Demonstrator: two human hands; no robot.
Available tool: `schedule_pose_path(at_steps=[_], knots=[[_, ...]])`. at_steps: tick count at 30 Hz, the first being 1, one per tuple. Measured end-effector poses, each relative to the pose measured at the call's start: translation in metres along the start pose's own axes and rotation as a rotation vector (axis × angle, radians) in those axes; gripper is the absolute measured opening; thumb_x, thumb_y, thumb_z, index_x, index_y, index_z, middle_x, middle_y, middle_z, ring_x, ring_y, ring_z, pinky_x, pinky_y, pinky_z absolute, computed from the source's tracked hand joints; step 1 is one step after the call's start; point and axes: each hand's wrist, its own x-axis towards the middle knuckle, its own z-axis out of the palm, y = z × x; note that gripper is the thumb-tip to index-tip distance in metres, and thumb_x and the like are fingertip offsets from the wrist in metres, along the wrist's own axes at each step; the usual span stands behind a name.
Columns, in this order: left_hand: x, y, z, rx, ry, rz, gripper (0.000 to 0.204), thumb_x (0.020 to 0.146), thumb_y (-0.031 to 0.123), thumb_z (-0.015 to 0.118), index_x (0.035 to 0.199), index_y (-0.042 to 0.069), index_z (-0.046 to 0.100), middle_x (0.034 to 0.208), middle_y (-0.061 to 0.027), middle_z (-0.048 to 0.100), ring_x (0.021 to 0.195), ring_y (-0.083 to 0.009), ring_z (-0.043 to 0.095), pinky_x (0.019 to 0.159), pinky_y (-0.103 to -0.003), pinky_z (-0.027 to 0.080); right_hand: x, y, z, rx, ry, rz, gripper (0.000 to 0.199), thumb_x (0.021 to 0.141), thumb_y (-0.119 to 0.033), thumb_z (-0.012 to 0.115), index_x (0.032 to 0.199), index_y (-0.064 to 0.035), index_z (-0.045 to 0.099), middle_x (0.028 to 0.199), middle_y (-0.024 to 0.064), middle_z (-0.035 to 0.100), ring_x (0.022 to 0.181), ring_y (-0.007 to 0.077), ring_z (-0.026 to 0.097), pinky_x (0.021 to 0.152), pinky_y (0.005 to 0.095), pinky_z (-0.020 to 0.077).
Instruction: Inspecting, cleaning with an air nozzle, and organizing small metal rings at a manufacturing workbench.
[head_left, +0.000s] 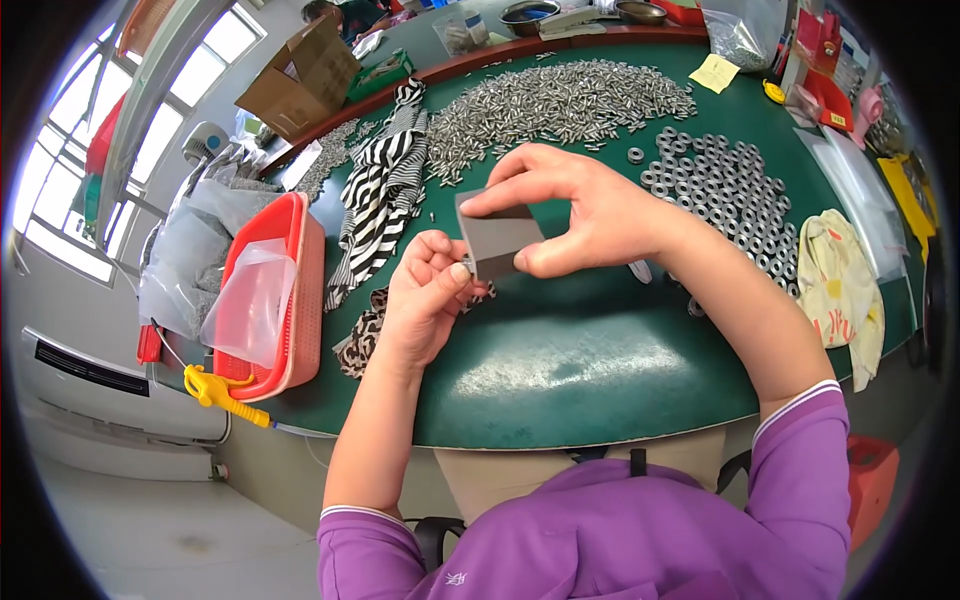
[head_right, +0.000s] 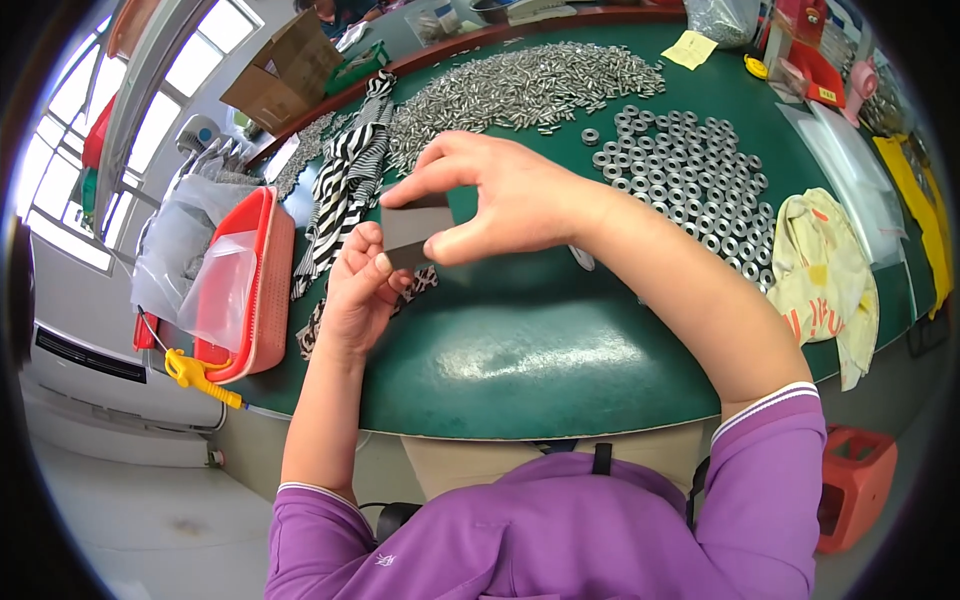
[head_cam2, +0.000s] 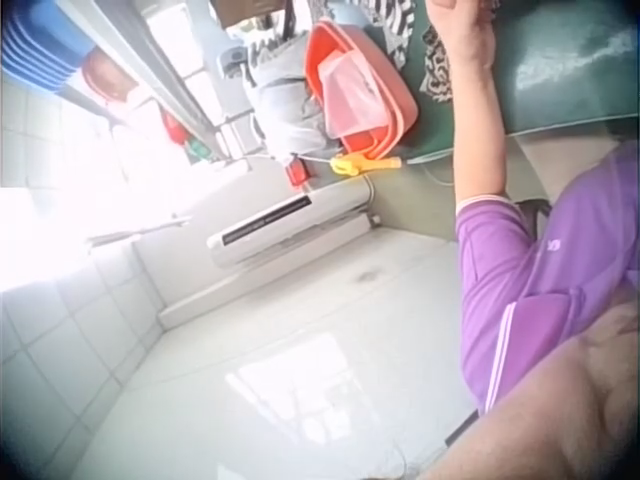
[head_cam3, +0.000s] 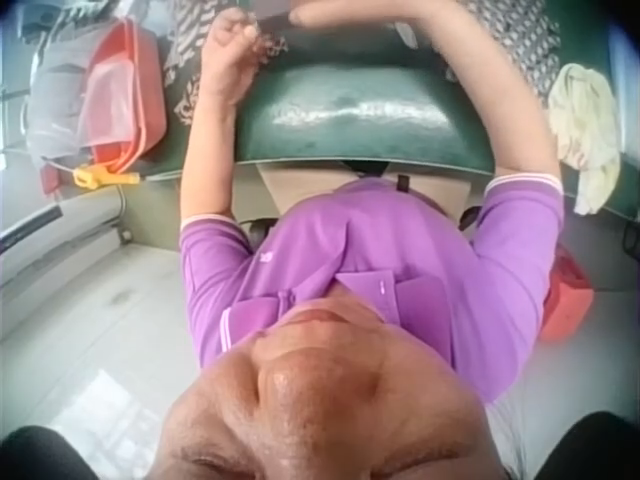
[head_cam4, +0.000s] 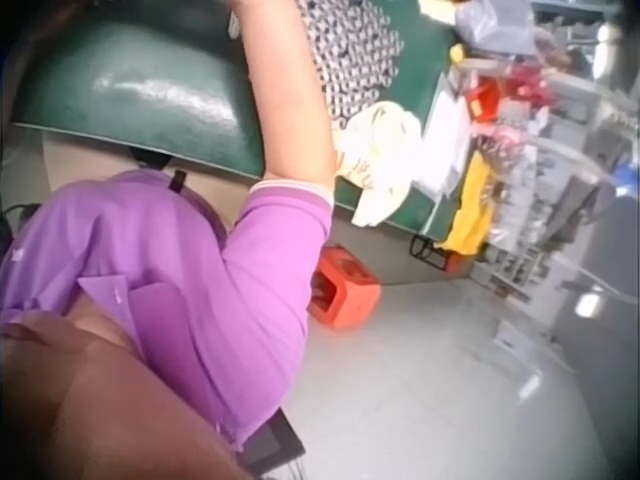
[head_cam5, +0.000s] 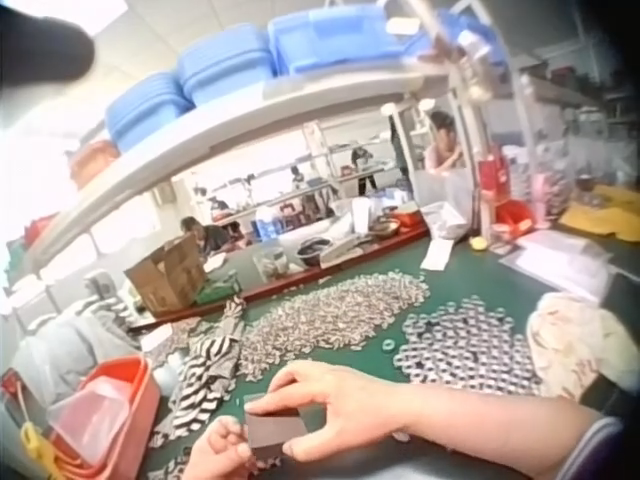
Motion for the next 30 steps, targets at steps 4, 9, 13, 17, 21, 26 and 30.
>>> schedule_pose_path(at_steps=[4, 9, 13, 17, 21, 26, 30], knots=[[0.002, -0.003, -0.002, -0.036, 0.009, 0.002, 0.028, 0.082, 0.005, 0.064, 0.099, 0.008, 0.042, 0.095, -0.0099, 0.058, 0.078, -0.0164, 0.060, 0.072, -0.030, 0.052, 0.001, -0.003, -0.001, 0.017, -0.011, 0.007, 0.050, 0.062, -0.015, 0.066, 0.112, -0.0156, 0.064, 0.110, 0.0066, 0.052, 0.105, 0.0195, 0.051, 0.094, 0.0320, 0.0401], [0.001, -0.002, -0.002, -0.034, 0.004, 0.022, 0.028, 0.082, 0.005, 0.063, 0.099, 0.008, 0.042, 0.097, -0.0111, 0.057, 0.078, -0.0172, 0.060, 0.073, -0.029, 0.051, -0.004, 0.006, -0.011, 0.072, -0.034, 0.086, 0.052, 0.063, -0.015, 0.064, 0.114, -0.0161, 0.063, 0.110, 0.0058, 0.052, 0.105, 0.0189, 0.051, 0.095, 0.0317, 0.0392], [-0.001, -0.002, -0.005, -0.048, 0.003, 0.005, 0.026, 0.082, 0.005, 0.062, 0.099, 0.008, 0.043, 0.100, -0.0109, 0.057, 0.080, -0.0168, 0.060, 0.073, -0.028, 0.051, -0.002, -0.001, 0.000, 0.083, -0.065, 0.085, 0.052, 0.062, -0.015, 0.065, 0.114, -0.0161, 0.064, 0.111, 0.0067, 0.051, 0.105, 0.0201, 0.051, 0.095, 0.0325, 0.0389], [0.002, -0.004, 0.014, 0.051, 0.014, -0.006, 0.029, 0.081, 0.010, 0.065, 0.101, 0.008, 0.043, 0.101, -0.0088, 0.057, 0.087, -0.0149, 0.060, 0.075, -0.029, 0.051, 0.001, -0.013, 0.012, 0.022, -0.004, -0.035, 0.047, 0.061, -0.026, 0.068, 0.108, -0.0159, 0.066, 0.108, 0.0075, 0.055, 0.104, 0.0230, 0.054, 0.092, 0.0339, 0.0422], [-0.001, -0.007, -0.004, 0.008, -0.003, 0.018, 0.031, 0.081, 0.010, 0.065, 0.101, 0.006, 0.042, 0.094, -0.0078, 0.059, 0.072, -0.0128, 0.058, 0.069, -0.027, 0.051, 0.000, -0.004, -0.001, 0.057, -0.060, 0.038, 0.048, 0.061, -0.026, 0.068, 0.108, -0.0153, 0.066, 0.109, 0.0083, 0.055, 0.104, 0.0237, 0.054, 0.092, 0.0336, 0.0423], [0.004, -0.007, 0.004, 0.081, 0.079, 0.008, 0.030, 0.081, 0.008, 0.064, 0.101, 0.006, 0.042, 0.093, -0.0066, 0.059, 0.071, -0.0122, 0.057, 0.067, -0.025, 0.050, 0.000, -0.009, 0.010, 0.051, -0.035, -0.044, 0.053, 0.059, -0.014, 0.067, 0.112, -0.0163, 0.064, 0.109, 0.0072, 0.052, 0.103, 0.0199, 0.052, 0.093, 0.0325, 0.0406], [0.000, -0.005, 0.001, -0.041, -0.023, 0.037, 0.027, 0.082, 0.007, 0.063, 0.100, 0.007, 0.043, 0.093, -0.0088, 0.059, 0.076, -0.0148, 0.060, 0.070, -0.025, 0.050, -0.005, 0.003, -0.009, -0.009, -0.079, 0.004, 0.052, 0.060, -0.012, 0.067, 0.111, -0.0164, 0.065, 0.109, 0.0066, 0.052, 0.104, 0.0200, 0.052, 0.093, 0.0326, 0.0406]])
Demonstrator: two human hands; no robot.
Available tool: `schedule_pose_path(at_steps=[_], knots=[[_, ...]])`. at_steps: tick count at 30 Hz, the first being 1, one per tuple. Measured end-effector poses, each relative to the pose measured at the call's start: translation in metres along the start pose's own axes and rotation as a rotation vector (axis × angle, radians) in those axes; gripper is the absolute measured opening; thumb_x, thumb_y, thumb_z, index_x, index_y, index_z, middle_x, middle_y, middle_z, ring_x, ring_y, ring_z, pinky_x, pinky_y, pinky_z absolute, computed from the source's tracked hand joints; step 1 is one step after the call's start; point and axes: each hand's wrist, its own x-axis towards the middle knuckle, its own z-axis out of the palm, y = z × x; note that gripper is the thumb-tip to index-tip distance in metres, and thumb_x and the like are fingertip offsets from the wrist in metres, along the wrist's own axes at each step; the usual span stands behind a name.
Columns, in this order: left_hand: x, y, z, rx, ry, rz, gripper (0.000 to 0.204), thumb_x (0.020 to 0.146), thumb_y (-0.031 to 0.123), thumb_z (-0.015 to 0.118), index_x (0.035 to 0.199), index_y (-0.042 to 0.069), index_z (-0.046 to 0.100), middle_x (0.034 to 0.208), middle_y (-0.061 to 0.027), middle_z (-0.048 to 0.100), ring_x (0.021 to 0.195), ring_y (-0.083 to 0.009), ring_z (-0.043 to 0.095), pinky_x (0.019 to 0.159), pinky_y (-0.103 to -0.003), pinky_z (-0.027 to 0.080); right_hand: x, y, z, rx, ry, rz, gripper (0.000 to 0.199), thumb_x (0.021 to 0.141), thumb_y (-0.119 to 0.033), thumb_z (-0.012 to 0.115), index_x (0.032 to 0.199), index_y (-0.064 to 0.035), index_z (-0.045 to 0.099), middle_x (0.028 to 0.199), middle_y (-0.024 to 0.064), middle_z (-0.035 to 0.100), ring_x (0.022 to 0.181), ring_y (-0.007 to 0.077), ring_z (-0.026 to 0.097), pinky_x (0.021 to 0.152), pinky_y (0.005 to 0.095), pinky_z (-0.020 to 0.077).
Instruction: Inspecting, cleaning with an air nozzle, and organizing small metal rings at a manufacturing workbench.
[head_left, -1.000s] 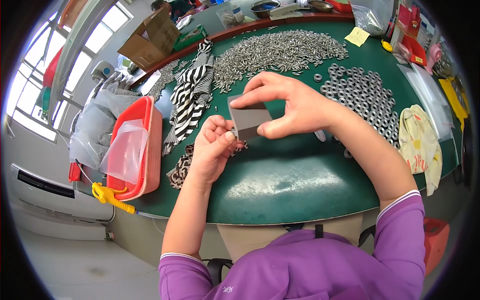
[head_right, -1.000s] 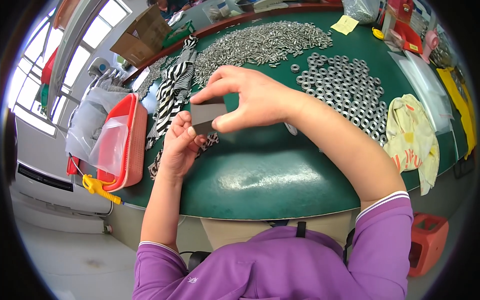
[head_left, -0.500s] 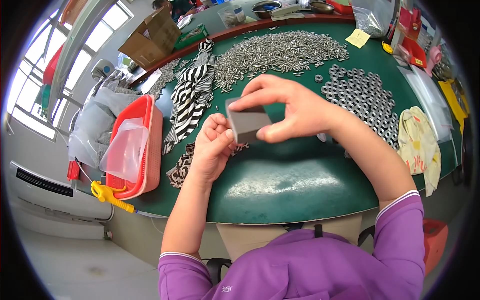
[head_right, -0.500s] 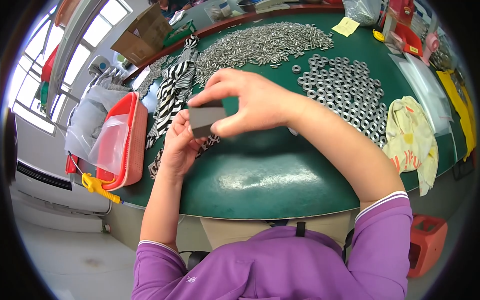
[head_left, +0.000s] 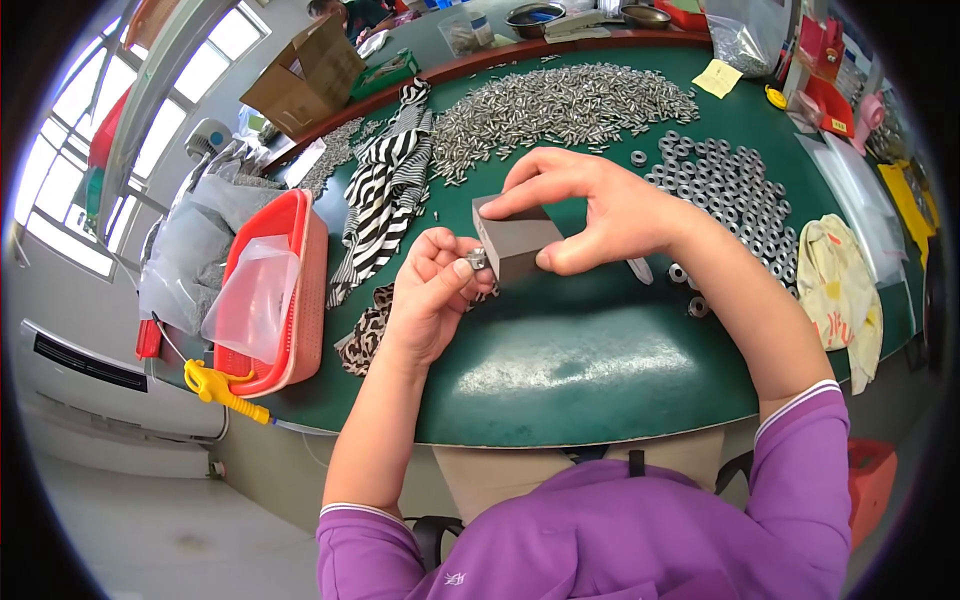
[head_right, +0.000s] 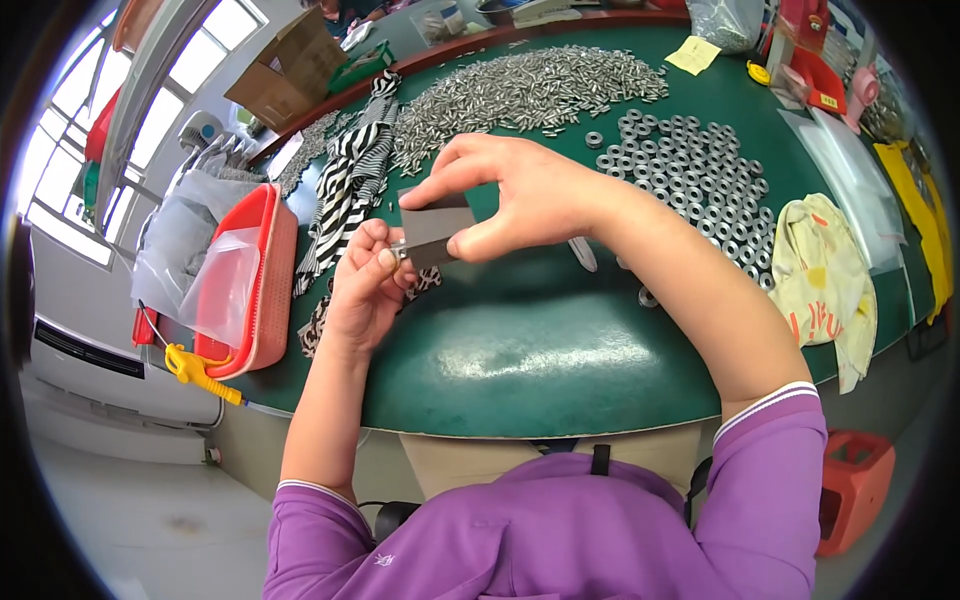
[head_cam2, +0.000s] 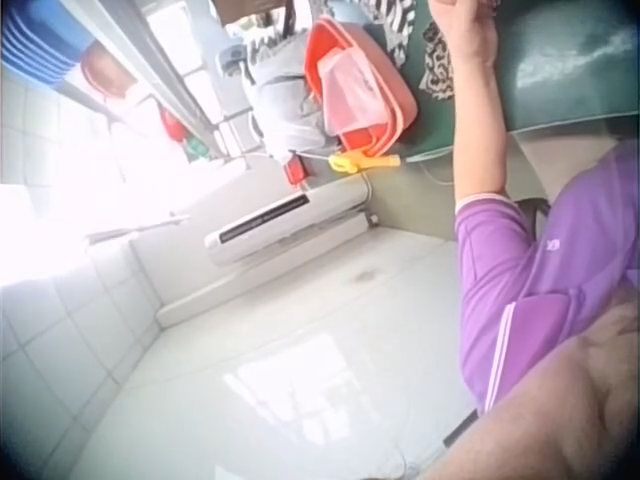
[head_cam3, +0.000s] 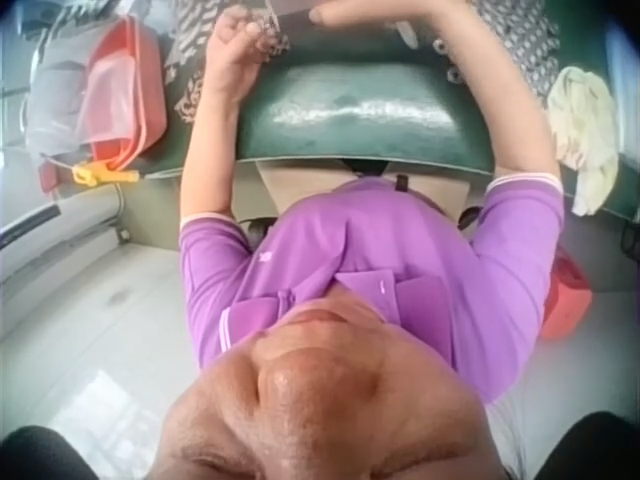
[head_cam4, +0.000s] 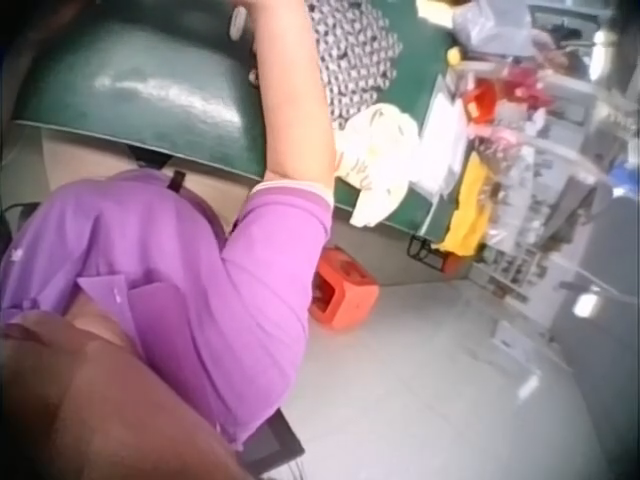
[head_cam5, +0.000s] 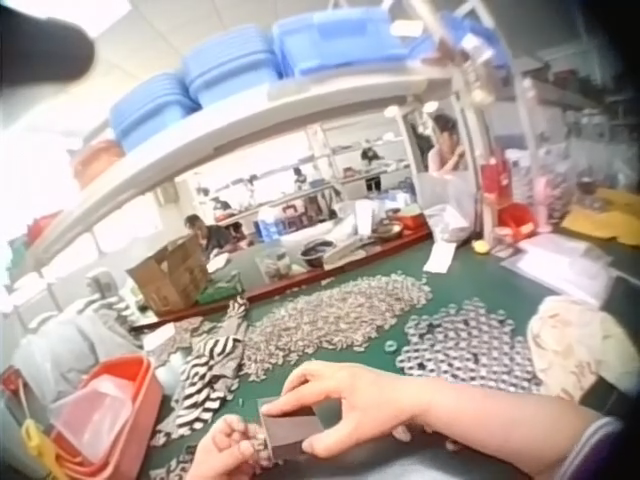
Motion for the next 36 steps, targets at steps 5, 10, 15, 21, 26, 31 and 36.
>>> schedule_pose_path(at_steps=[5, 10, 15, 21, 26, 31, 36], knots=[[-0.001, 0.006, -0.002, -0.071, 0.047, 0.024, 0.024, 0.083, 0.004, 0.061, 0.099, 0.007, 0.043, 0.095, -0.0112, 0.059, 0.077, -0.0163, 0.060, 0.071, -0.026, 0.051, 0.007, -0.002, 0.012, 0.015, 0.132, -0.038, 0.048, 0.062, -0.024, 0.069, 0.110, -0.0176, 0.066, 0.108, 0.0062, 0.054, 0.103, 0.0211, 0.054, 0.092, 0.0315, 0.0421], [0.002, 0.003, -0.001, -0.035, 0.039, -0.007, 0.024, 0.083, 0.006, 0.061, 0.099, 0.007, 0.043, 0.095, -0.0114, 0.058, 0.079, -0.0169, 0.060, 0.073, -0.027, 0.051, 0.003, 0.011, 0.003, -0.042, 0.177, -0.003, 0.049, 0.063, -0.023, 0.070, 0.111, -0.0180, 0.065, 0.111, 0.0069, 0.053, 0.106, 0.0212, 0.053, 0.094, 0.0319, 0.0408], [0.000, 0.001, -0.003, -0.034, 0.013, -0.011, 0.025, 0.083, 0.006, 0.062, 0.099, 0.007, 0.042, 0.096, -0.0112, 0.058, 0.079, -0.0169, 0.061, 0.073, -0.028, 0.052, 0.006, 0.005, 0.010, -0.039, 0.186, -0.012, 0.052, 0.062, -0.014, 0.067, 0.114, -0.0165, 0.063, 0.112, 0.0072, 0.052, 0.108, 0.0208, 0.050, 0.096, 0.0335, 0.0384], [0.001, 0.000, 0.003, 0.043, 0.027, -0.062, 0.028, 0.082, 0.006, 0.063, 0.100, 0.007, 0.041, 0.094, -0.0108, 0.058, 0.078, -0.0168, 0.061, 0.073, -0.029, 0.052, 0.007, 0.000, 0.022, -0.119, 0.232, -0.059, 0.053, 0.061, -0.015, 0.069, 0.114, -0.0177, 0.063, 0.111, 0.0083, 0.051, 0.107, 0.0217, 0.050, 0.094, 0.0343, 0.0395], [-0.001, 0.000, -0.001, 0.008, 0.017, -0.034, 0.030, 0.081, 0.006, 0.063, 0.100, 0.007, 0.040, 0.092, -0.0096, 0.058, 0.077, -0.0166, 0.061, 0.072, -0.029, 0.051, 0.006, 0.004, 0.013, -0.100, 0.182, -0.073, 0.053, 0.060, -0.015, 0.070, 0.113, -0.0164, 0.063, 0.110, 0.0082, 0.051, 0.104, 0.0221, 0.051, 0.091, 0.0333, 0.0419], [0.001, -0.002, 0.000, 0.043, 0.020, -0.054, 0.030, 0.081, 0.006, 0.064, 0.100, 0.008, 0.040, 0.094, -0.0095, 0.058, 0.077, -0.0167, 0.061, 0.072, -0.029, 0.051, 0.008, 0.004, 0.022, -0.083, 0.229, -0.093, 0.051, 0.061, -0.023, 0.070, 0.110, -0.0162, 0.065, 0.107, 0.0087, 0.053, 0.103, 0.0244, 0.052, 0.090, 0.0330, 0.0435], [-0.001, 0.000, -0.002, 0.018, 0.001, 0.010, 0.028, 0.082, 0.005, 0.063, 0.099, 0.008, 0.041, 0.097, -0.0127, 0.058, 0.077, -0.0165, 0.059, 0.073, -0.028, 0.049, -0.001, 0.016, -0.003, -0.234, 0.091, -0.059, 0.051, 0.061, -0.014, 0.069, 0.111, -0.0171, 0.065, 0.108, 0.0060, 0.051, 0.105, 0.0199, 0.051, 0.092, 0.0317, 0.0413]])
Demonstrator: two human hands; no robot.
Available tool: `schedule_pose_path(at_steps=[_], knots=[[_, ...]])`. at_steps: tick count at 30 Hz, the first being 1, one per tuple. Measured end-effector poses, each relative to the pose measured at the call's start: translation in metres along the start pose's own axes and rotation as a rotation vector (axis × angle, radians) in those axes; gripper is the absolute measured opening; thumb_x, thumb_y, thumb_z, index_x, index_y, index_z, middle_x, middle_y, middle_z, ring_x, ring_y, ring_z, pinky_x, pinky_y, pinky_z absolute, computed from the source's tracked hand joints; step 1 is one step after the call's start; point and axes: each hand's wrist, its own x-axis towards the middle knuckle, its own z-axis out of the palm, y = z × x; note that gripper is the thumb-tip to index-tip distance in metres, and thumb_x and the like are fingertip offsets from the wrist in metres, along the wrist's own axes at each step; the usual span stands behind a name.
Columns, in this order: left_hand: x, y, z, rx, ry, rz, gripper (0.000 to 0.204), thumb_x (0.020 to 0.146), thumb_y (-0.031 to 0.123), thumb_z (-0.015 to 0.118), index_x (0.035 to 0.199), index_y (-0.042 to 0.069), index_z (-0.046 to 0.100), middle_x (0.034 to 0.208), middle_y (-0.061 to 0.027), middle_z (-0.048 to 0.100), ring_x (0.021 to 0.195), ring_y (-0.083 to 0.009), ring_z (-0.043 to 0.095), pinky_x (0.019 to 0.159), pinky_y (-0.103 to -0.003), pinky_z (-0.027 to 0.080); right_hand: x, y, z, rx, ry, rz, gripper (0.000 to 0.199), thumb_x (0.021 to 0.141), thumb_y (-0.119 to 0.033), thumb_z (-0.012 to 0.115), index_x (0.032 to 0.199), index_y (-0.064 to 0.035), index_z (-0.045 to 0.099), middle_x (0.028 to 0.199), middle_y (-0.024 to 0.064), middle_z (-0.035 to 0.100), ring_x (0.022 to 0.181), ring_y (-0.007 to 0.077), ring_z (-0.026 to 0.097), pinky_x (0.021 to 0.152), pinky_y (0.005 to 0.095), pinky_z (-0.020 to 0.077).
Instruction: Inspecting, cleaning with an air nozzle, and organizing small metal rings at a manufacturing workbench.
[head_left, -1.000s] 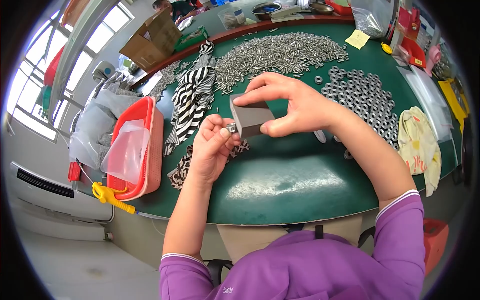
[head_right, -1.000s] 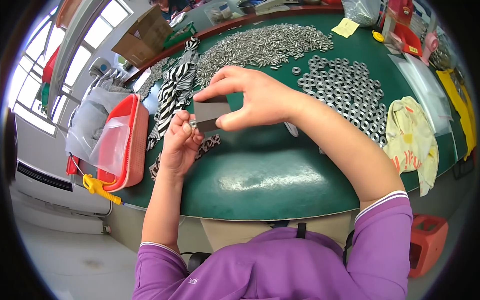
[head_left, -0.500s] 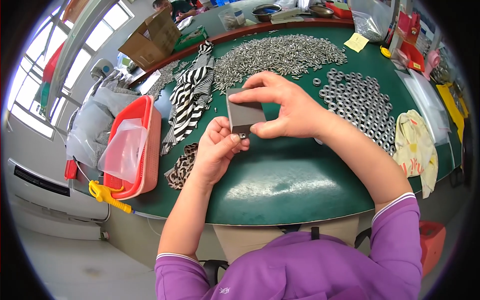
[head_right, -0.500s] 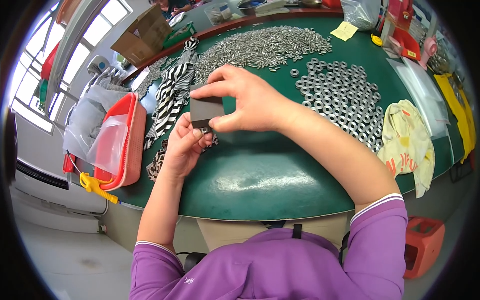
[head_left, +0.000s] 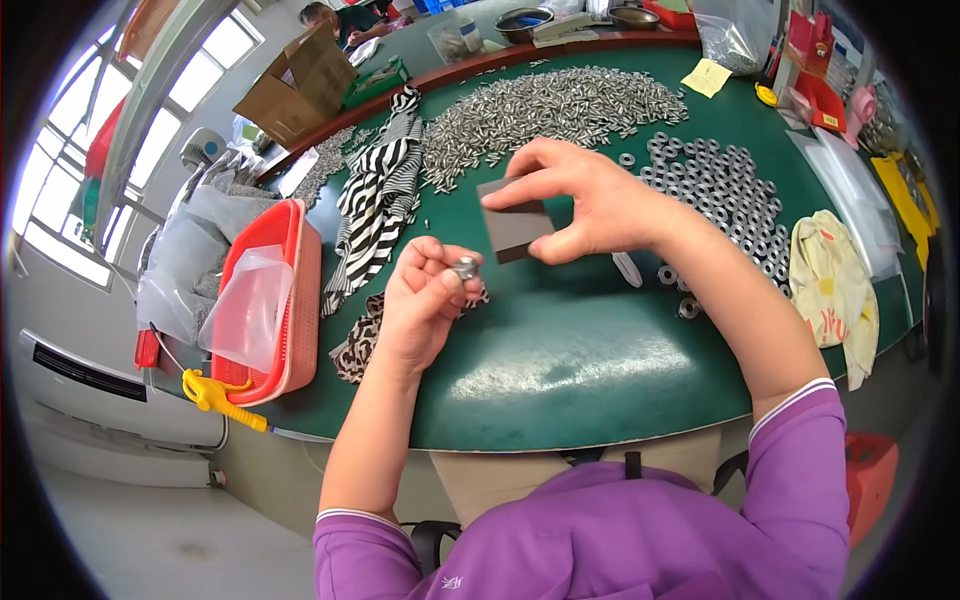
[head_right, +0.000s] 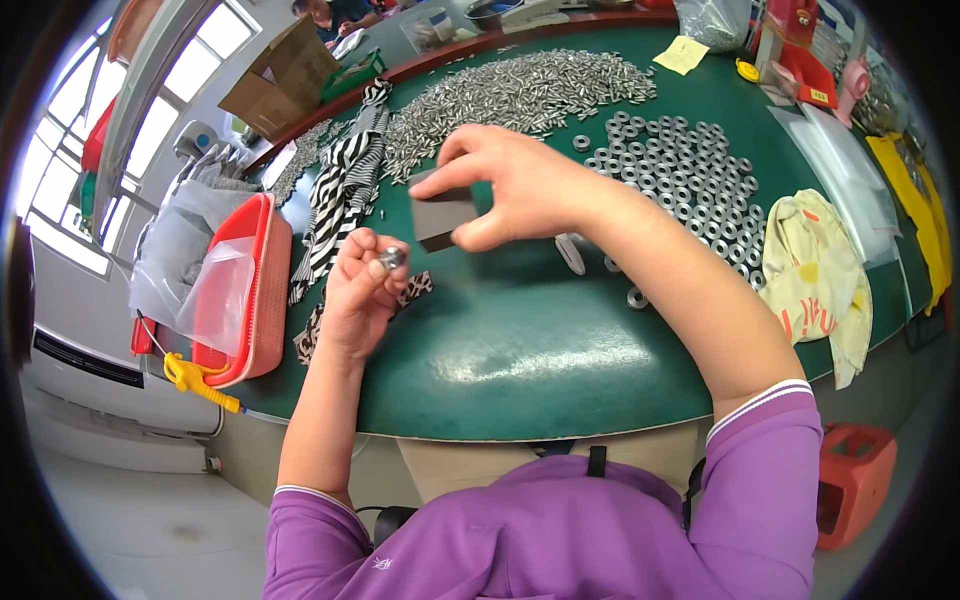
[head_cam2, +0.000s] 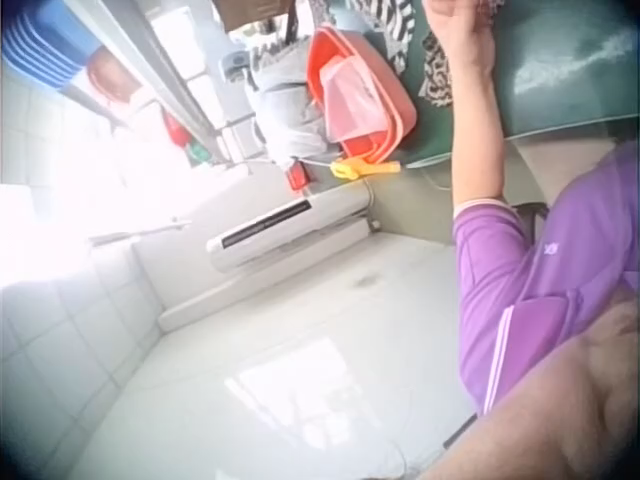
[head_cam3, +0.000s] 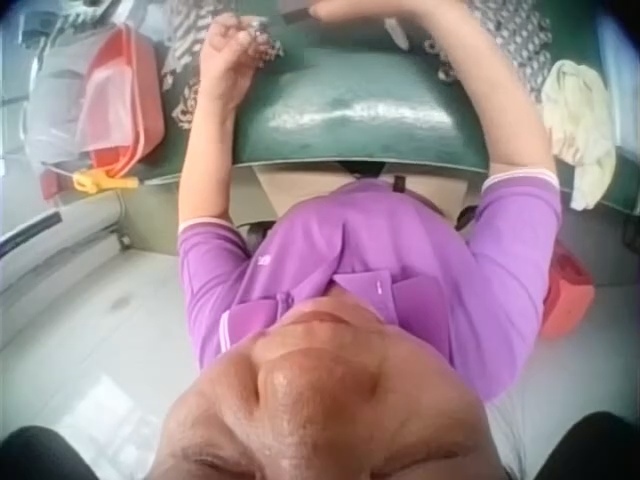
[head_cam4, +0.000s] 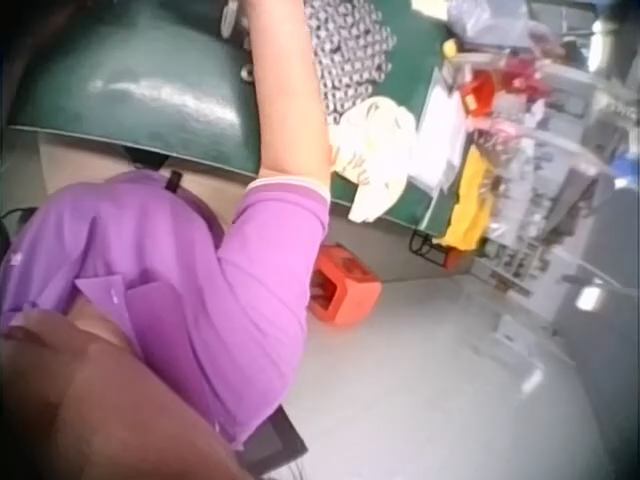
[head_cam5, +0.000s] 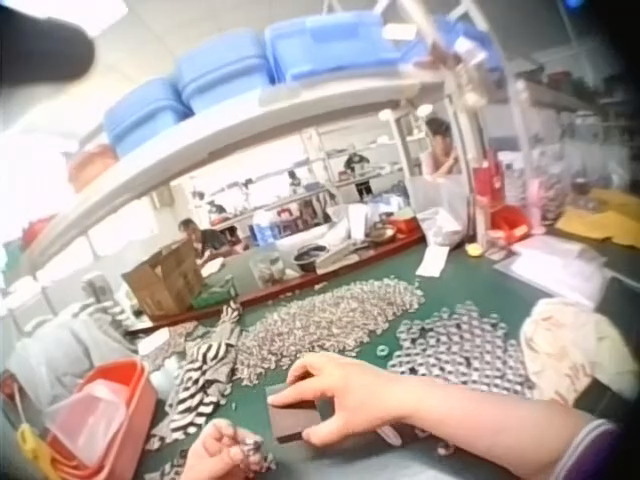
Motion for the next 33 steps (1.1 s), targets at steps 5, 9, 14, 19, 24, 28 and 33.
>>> schedule_pose_path(at_steps=[5, 9, 14, 19, 24, 28, 33], knots=[[0.004, -0.002, -0.003, -0.014, 0.000, 0.049, 0.028, 0.083, 0.004, 0.062, 0.101, 0.008, 0.041, 0.102, -0.0119, 0.057, 0.085, -0.0164, 0.058, 0.077, -0.028, 0.049, 0.005, -0.007, 0.001, 0.179, 0.095, 0.066, 0.054, 0.061, -0.014, 0.069, 0.115, -0.0181, 0.063, 0.110, 0.0070, 0.051, 0.107, 0.0209, 0.050, 0.094, 0.0327, 0.0395], [0.005, -0.008, -0.008, -0.021, 0.076, 0.078, 0.028, 0.083, 0.003, 0.061, 0.101, 0.009, 0.041, 0.103, -0.0081, 0.057, 0.090, -0.0157, 0.059, 0.079, -0.029, 0.049, 0.008, -0.035, 0.024, 0.211, 0.072, -0.008, 0.056, 0.060, -0.020, 0.072, 0.115, -0.0173, 0.062, 0.112, 0.0090, 0.050, 0.107, 0.0241, 0.051, 0.095, 0.0347, 0.0398], [0.001, -0.004, -0.005, 0.025, 0.017, 0.136, 0.029, 0.082, 0.001, 0.061, 0.101, 0.009, 0.041, 0.103, -0.0100, 0.057, 0.089, -0.0170, 0.059, 0.080, -0.029, 0.049, 0.001, 0.002, 0.012, -0.168, 0.280, 0.141, 0.053, 0.061, -0.018, 0.070, 0.113, -0.0172, 0.062, 0.110, 0.0094, 0.050, 0.104, 0.0246, 0.051, 0.092, 0.0350, 0.0423], [0.007, -0.006, -0.003, 0.036, 0.099, 0.094, 0.024, 0.085, 0.004, 0.060, 0.107, 0.007, 0.051, 0.109, -0.0102, 0.057, 0.087, -0.0127, 0.059, 0.079, -0.024, 0.049, -0.001, -0.004, 0.008, 0.018, 0.306, 0.227, 0.054, 0.064, -0.019, 0.070, 0.116, -0.0191, 0.061, 0.112, 0.0077, 0.049, 0.109, 0.0230, 0.049, 0.095, 0.0342, 0.0398], [0.006, -0.002, -0.014, -0.003, 0.135, 0.122, 0.021, 0.085, 0.003, 0.060, 0.105, 0.004, 0.052, 0.111, -0.0085, 0.058, 0.089, -0.0108, 0.059, 0.080, -0.022, 0.048, 0.007, -0.019, 0.010, 0.049, 0.289, 0.243, 0.053, 0.065, -0.019, 0.070, 0.117, -0.0186, 0.060, 0.113, 0.0081, 0.049, 0.110, 0.0238, 0.049, 0.095, 0.0347, 0.0392], [0.010, -0.003, -0.020, 0.053, 0.196, 0.162, 0.020, 0.084, 0.003, 0.061, 0.103, 0.005, 0.054, 0.105, -0.0067, 0.059, 0.088, -0.0110, 0.058, 0.079, -0.023, 0.048, 0.003, -0.016, 0.013, 0.031, 0.287, 0.222, 0.053, 0.066, -0.022, 0.070, 0.118, -0.0185, 0.059, 0.115, 0.0092, 0.048, 0.111, 0.0245, 0.047, 0.096, 0.0343, 0.0373], [0.001, 0.008, -0.002, 0.109, 0.218, 0.236, 0.019, 0.084, 0.002, 0.060, 0.102, 0.003, 0.053, 0.102, -0.0084, 0.061, 0.086, -0.0136, 0.060, 0.078, -0.025, 0.050, 0.007, -0.032, 0.000, 0.108, 0.289, 0.233, 0.053, 0.068, -0.022, 0.070, 0.120, -0.0198, 0.058, 0.115, 0.0089, 0.048, 0.109, 0.0231, 0.048, 0.095, 0.0340, 0.0380]])
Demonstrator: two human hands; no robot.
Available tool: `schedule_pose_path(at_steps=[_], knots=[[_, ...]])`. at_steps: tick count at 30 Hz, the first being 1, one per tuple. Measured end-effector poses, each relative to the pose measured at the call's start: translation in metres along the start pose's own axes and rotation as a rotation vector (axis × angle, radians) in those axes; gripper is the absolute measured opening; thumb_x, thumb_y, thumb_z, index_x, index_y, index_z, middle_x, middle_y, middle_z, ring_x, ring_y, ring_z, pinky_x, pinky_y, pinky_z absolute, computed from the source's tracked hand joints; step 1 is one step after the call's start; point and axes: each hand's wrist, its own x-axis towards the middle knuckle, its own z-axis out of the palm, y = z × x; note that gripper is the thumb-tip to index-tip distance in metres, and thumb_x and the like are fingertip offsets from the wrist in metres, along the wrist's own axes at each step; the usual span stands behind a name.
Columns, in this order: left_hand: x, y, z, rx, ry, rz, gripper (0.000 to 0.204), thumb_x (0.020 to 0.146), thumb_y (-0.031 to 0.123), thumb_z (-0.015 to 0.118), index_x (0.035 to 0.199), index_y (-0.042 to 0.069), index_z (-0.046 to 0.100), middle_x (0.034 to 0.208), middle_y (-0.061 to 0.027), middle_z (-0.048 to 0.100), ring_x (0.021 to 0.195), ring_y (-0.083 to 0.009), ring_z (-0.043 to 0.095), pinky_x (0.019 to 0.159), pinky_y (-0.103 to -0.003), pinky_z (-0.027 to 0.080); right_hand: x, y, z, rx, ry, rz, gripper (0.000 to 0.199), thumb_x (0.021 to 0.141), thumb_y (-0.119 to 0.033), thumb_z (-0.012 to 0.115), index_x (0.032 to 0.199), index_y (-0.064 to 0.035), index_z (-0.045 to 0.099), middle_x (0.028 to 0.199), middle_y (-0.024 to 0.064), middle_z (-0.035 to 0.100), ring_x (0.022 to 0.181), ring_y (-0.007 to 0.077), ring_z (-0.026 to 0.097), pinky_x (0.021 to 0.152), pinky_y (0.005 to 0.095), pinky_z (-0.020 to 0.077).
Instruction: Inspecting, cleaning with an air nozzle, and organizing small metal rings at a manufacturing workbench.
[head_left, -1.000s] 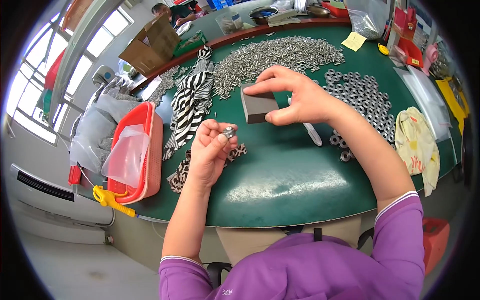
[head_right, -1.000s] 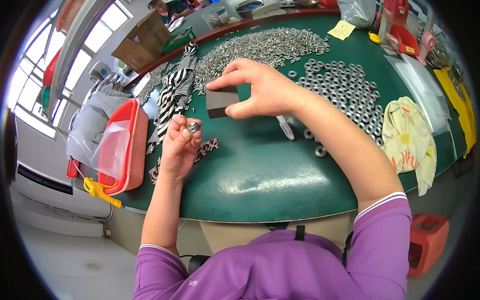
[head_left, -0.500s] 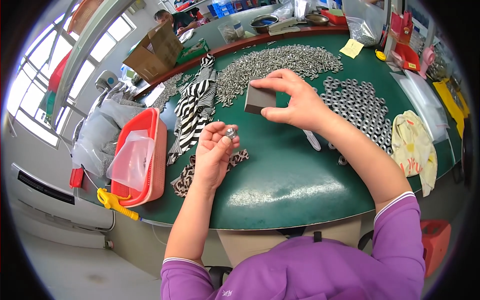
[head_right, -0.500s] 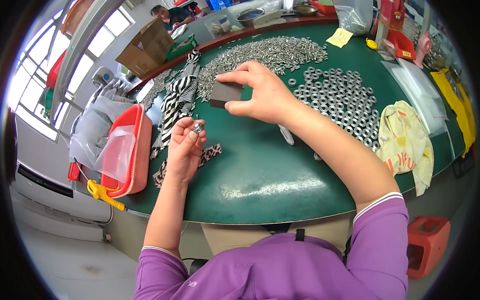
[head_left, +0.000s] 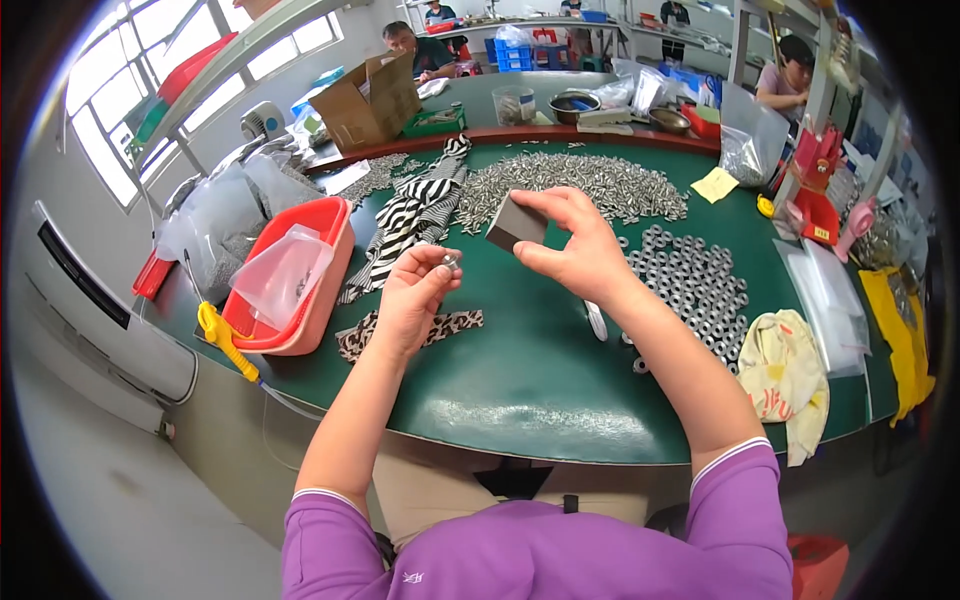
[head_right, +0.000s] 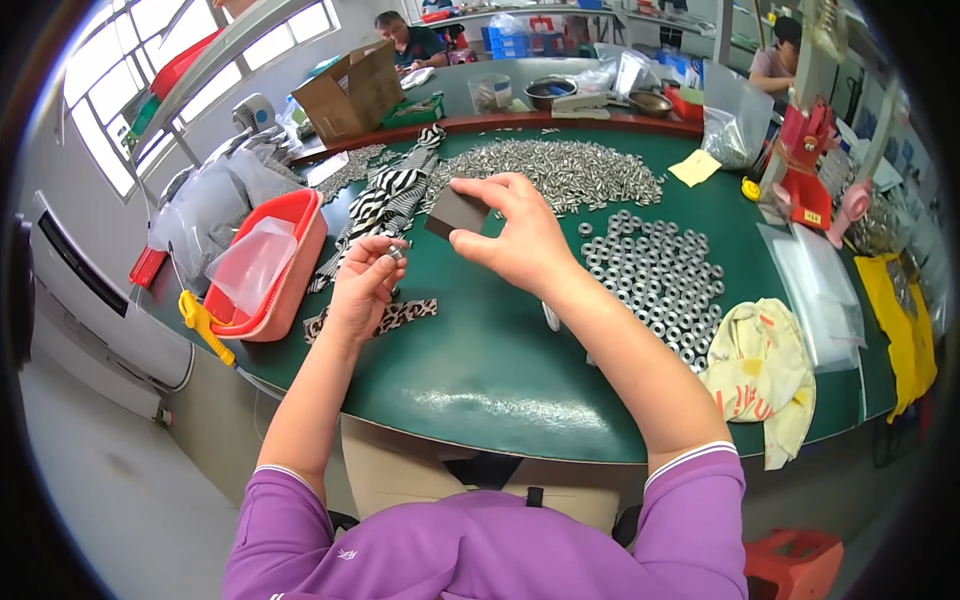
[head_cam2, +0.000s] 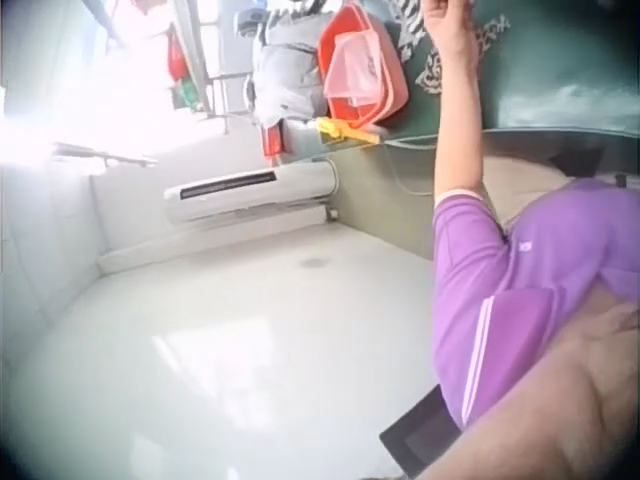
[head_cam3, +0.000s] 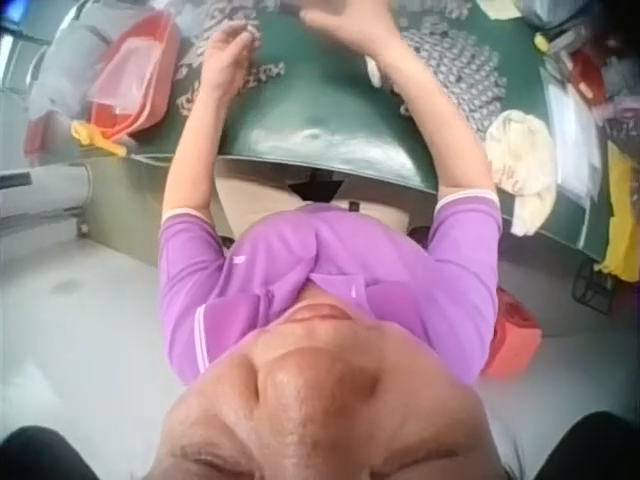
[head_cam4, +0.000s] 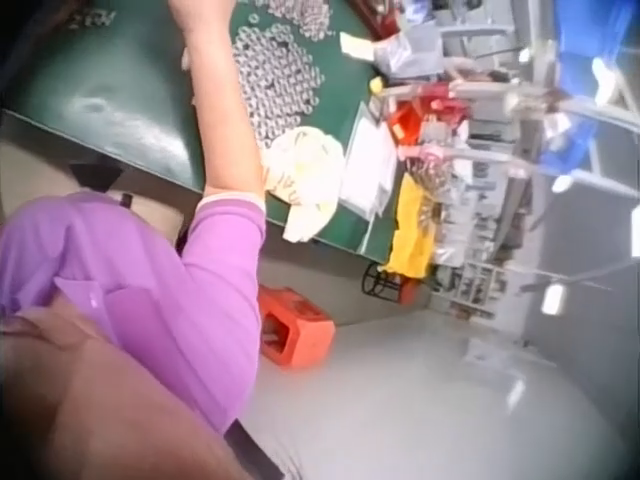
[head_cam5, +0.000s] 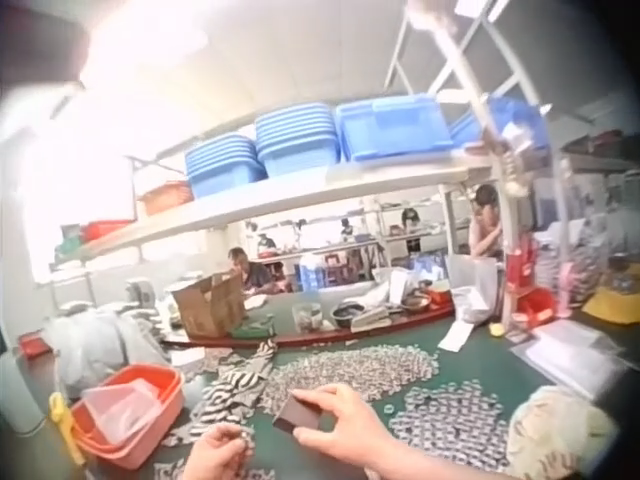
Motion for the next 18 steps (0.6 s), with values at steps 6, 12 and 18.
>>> schedule_pose_path(at_steps=[6, 12, 18], knots=[[-0.038, 0.009, 0.024, 0.049, 0.109, 0.085, 0.018, 0.085, 0.002, 0.059, 0.102, 0.000, 0.051, 0.104, -0.0116, 0.061, 0.087, -0.0151, 0.061, 0.079, -0.027, 0.051, -0.005, -0.026, 0.002, 0.037, -0.082, -0.104, 0.054, 0.069, -0.022, 0.069, 0.122, -0.0177, 0.056, 0.115, 0.0084, 0.050, 0.108, 0.0216, 0.049, 0.092, 0.0329, 0.0398], [-0.058, -0.010, 0.014, -0.078, 0.199, 0.139, 0.020, 0.082, 0.004, 0.063, 0.098, 0.003, 0.052, 0.096, -0.0071, 0.061, 0.083, -0.0129, 0.061, 0.075, -0.024, 0.050, -0.021, -0.054, 0.031, 0.048, -0.257, -0.176, 0.058, 0.065, -0.025, 0.072, 0.120, -0.0156, 0.057, 0.113, 0.0127, 0.049, 0.110, 0.0279, 0.049, 0.095, 0.0371, 0.0404], [-0.071, -0.011, 0.018, -0.047, 0.226, 0.264, 0.024, 0.080, -0.001, 0.064, 0.100, 0.003, 0.052, 0.094, -0.0064, 0.061, 0.081, -0.0142, 0.061, 0.076, -0.026, 0.051, -0.016, -0.056, 0.036, 0.063, -0.241, -0.240, 0.060, 0.063, -0.020, 0.075, 0.119, -0.0154, 0.057, 0.112, 0.0102, 0.051, 0.105, 0.0242, 0.051, 0.092, 0.0346, 0.0415]])
